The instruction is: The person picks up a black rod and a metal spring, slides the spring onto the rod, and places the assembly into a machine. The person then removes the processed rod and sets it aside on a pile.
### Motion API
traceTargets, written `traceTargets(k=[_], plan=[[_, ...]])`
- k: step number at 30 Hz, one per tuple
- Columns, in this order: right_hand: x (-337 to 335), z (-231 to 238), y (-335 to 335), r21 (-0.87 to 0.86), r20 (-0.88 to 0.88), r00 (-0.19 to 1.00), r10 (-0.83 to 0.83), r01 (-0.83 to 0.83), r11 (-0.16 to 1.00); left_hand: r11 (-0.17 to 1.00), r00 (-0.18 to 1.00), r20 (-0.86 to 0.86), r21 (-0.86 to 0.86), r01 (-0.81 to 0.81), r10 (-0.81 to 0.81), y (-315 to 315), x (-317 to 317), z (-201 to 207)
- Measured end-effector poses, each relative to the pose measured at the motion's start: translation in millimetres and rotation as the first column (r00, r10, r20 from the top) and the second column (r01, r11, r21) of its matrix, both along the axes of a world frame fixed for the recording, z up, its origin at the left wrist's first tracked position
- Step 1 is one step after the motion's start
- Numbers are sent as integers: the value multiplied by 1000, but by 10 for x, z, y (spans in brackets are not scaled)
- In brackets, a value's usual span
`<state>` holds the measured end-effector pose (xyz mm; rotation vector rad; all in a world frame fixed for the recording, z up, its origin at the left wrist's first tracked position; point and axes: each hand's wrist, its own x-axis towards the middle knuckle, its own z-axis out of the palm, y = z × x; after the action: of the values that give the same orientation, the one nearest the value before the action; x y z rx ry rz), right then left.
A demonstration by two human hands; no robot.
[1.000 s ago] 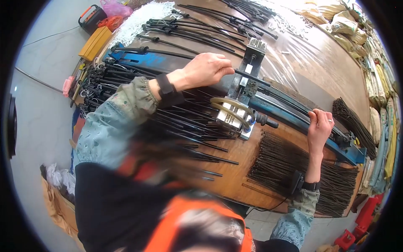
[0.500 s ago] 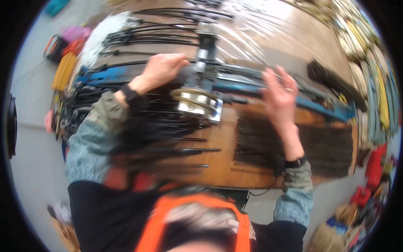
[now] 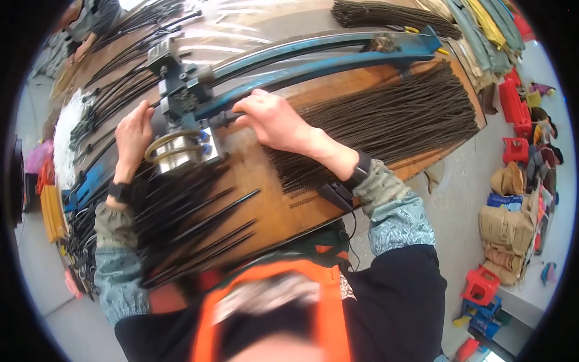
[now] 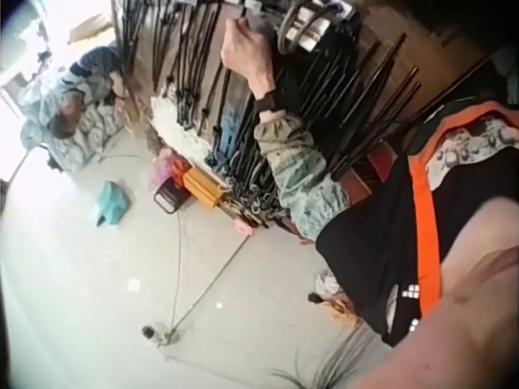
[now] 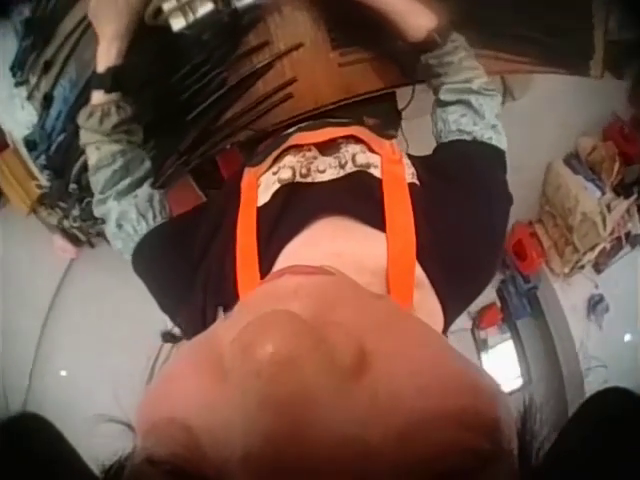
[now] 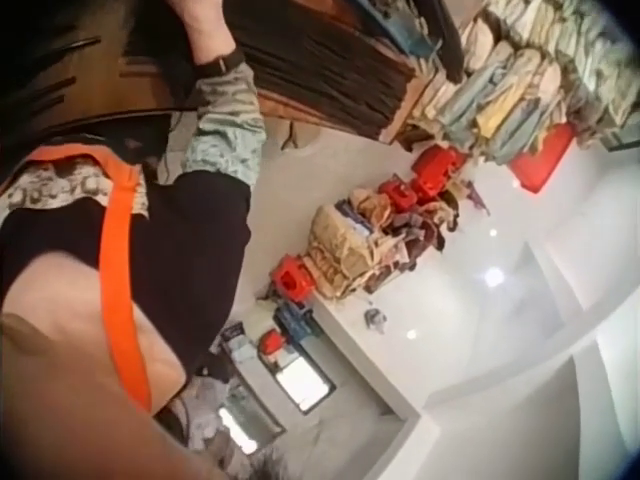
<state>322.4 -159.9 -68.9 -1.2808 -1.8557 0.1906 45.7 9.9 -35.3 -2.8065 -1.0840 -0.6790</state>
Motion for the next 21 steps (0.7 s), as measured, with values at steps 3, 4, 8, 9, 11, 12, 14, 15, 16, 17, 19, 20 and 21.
traceTargets(k=[3, 4, 8, 9, 11, 12, 14, 15, 16, 17, 19, 20, 21], plan=[[111, -50, 147, -65, -62, 998, 1, -5, 998, 993, 999, -5, 112, 46, -46, 32, 32, -45], [112, -68, 173, -91, -102, 995, 17, -27, 995, 989, 999, -34, 139, 43, -39, 57, 17, -58], [351, 132, -62, -481, 523, 840, -148, 434, 762, 939, 980, -46, 280, 199, -194, 236, -138, -101], [431, 135, -109, -497, 606, 783, -143, 513, 700, 909, 973, -76, 348, 230, -217, 303, -209, -49], [589, -18, -155, -528, 533, 838, -116, 437, 728, 884, 966, -79, 390, 258, -247, 515, -378, 32], [659, -125, -165, -540, 514, 852, -97, 409, 736, 882, 977, -93, 419, 215, -193, 561, -438, 23], [765, -332, -37, -574, 305, 952, -28, 207, 792, 875, 987, -119, 460, 148, -104, 476, -553, 36], [818, -382, -19, -577, 296, 955, -7, 185, 795, 837, 991, -119, 547, 11, 65, 280, -558, 34], [862, -423, -13, -561, 265, 964, 29, 130, 818, 769, 968, -102, 629, -115, 229, 65, -591, 44], [919, -466, -41, -546, 235, 970, 57, 83, 834, 885, 969, -174, 459, -76, 174, -201, -633, 45], [868, -481, -48, -529, 198, 976, 92, 27, 848, 988, 964, -264, 157, 7, 35, -707, -722, 34], [791, -382, -20, -540, 230, 965, 124, 21, 841, 998, 956, -293, 47, 40, -24, -906, -765, 44], [717, -267, 49, -549, 264, 950, 164, 9, 836, 1000, 934, -358, -18, 17, -23, -984, -797, 1]])
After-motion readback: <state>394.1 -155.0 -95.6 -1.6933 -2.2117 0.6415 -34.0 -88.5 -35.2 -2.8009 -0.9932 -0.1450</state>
